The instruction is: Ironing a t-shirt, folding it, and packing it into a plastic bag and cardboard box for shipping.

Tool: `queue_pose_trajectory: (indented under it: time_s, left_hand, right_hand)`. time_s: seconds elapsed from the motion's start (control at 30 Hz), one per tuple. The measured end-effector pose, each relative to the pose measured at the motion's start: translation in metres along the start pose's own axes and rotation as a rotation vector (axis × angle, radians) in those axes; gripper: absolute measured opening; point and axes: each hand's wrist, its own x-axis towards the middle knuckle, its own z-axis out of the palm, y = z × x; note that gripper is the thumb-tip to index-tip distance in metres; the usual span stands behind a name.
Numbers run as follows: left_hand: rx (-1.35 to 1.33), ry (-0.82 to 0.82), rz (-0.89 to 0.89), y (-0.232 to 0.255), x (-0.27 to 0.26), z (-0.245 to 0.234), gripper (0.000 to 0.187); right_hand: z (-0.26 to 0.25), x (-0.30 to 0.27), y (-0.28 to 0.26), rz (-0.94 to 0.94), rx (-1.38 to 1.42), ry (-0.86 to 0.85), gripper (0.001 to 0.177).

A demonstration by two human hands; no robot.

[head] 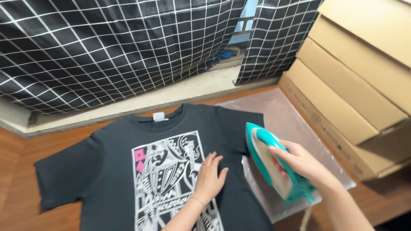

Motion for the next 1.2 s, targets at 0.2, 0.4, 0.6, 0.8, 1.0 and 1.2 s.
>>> queue_pose_trajectory:
  time_s: [0.2, 0.4, 0.6, 0.8, 1.0, 1.2]
  left_hand:
    - [0.436, 0.034, -0.045, -0.005, 0.068, 0.039, 0.064]
    - [0.632, 0.248, 0.091, -0.005, 0.065, 0.048, 0.065]
    - [0.603, 0.233, 0.099, 0.003, 0.064, 0.035, 0.064]
    - [0.532, 0.206, 0.083, 0.009, 0.064, 0.03, 0.062]
    - [0.011, 0.086, -0.201, 0.034, 0.078, 0.015, 0.094]
    - [-0.568, 0.189, -0.148, 0.102, 0.105, 0.03, 0.066]
  right_hand:
    - [0.014, 0.106, -0.043, -0.023, -0.084, -0.132, 0.038]
    - [0.034, 0.151, -0.056, -0.132, -0.106, -0.195, 0.041]
    - [0.019, 0.185, 0.001, -0.099, -0.066, 0.0, 0.038]
    - [-0.042, 0.153, 0.026, 0.078, 0.118, 0.231, 0.042]
    - [-0.062, 0.125, 0.027, 0.089, 0.049, 0.373, 0.043]
    - [-0.052, 0.143, 0.036, -0.091, 0.264, 0.28, 0.035]
